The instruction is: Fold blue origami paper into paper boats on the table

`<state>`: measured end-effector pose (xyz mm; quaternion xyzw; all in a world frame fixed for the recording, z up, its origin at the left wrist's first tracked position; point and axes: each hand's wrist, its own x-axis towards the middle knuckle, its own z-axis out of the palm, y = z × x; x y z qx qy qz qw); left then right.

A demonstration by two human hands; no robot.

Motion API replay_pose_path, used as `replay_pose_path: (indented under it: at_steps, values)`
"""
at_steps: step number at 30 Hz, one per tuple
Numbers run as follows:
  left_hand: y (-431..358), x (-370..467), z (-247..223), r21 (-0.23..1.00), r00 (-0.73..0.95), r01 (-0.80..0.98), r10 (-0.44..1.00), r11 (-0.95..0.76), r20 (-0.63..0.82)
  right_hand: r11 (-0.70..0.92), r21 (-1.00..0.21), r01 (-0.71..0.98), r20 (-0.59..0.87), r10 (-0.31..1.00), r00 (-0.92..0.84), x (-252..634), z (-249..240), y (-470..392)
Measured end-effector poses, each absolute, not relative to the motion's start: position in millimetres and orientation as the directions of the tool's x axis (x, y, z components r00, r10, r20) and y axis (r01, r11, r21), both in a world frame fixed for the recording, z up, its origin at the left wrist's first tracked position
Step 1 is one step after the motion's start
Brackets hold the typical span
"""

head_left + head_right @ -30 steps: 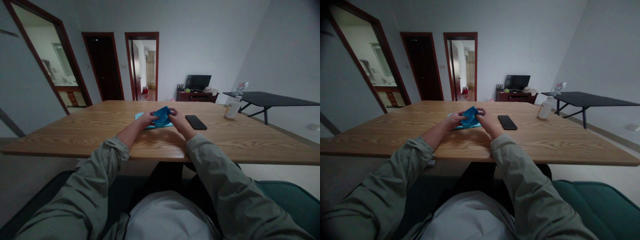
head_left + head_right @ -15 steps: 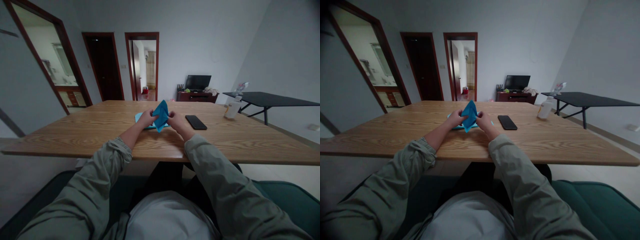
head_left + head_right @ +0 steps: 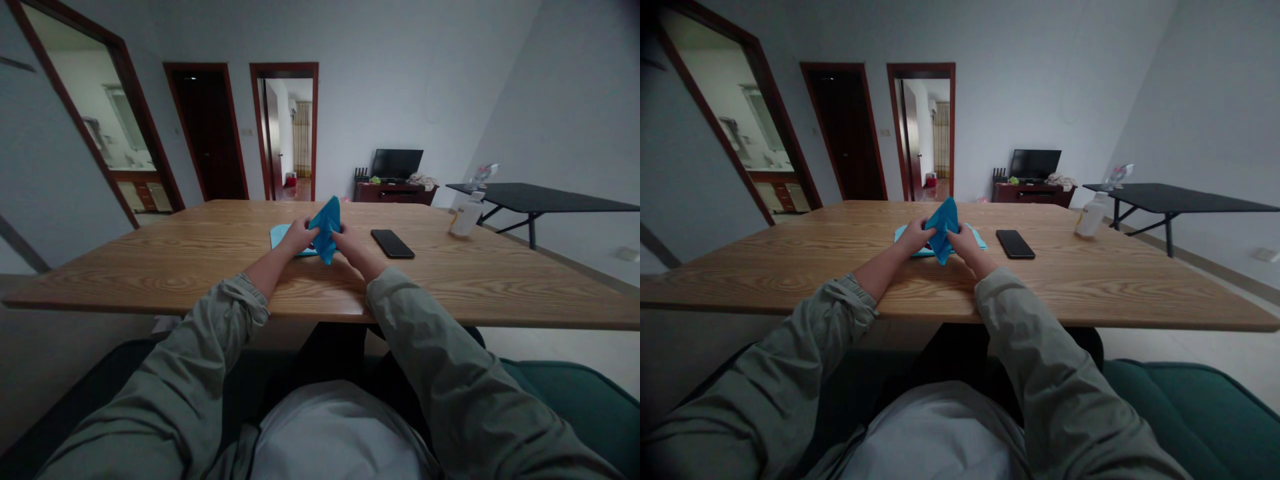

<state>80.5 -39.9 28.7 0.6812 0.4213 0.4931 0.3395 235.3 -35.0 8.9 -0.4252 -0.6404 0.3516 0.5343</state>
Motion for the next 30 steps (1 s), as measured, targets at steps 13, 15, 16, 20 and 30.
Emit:
replay_pose_path:
  at_steps: [13, 15, 16, 20, 30]
  values:
    - [-27.6, 80.0, 19.9, 0.897, 0.163, 0.118, 0.899, -0.427, 0.406, 0.422, -0.878, 0.227, 0.423, 0.905, -0.044, 234.3, 10.3, -35.7]
    - [-26.0, 80.8, 19.2, 0.891, 0.145, 0.136, 0.899, -0.432, 0.413, 0.421, -0.874, 0.242, 0.424, 0.905, -0.039, 234.7, 9.9, -35.7]
    - [-25.5, 81.9, 19.2, 0.891, 0.135, 0.145, 0.901, -0.43, 0.413, 0.419, -0.875, 0.244, 0.423, 0.905, -0.039, 234.6, 9.9, -35.8]
    - [-26.0, 90.9, 21.9, 0.907, 0.095, 0.129, 0.916, -0.4, 0.39, 0.38, -0.899, 0.22, 0.389, 0.921, -0.003, 229.5, 13.1, -36.3]
    - [-33.2, 108.3, 39.7, 0.928, -0.098, -0.026, 0.925, -0.372, 0.368, 0.403, -0.915, -0.025, 0.402, 0.915, 0.041, 202.8, 27.8, -51.6]
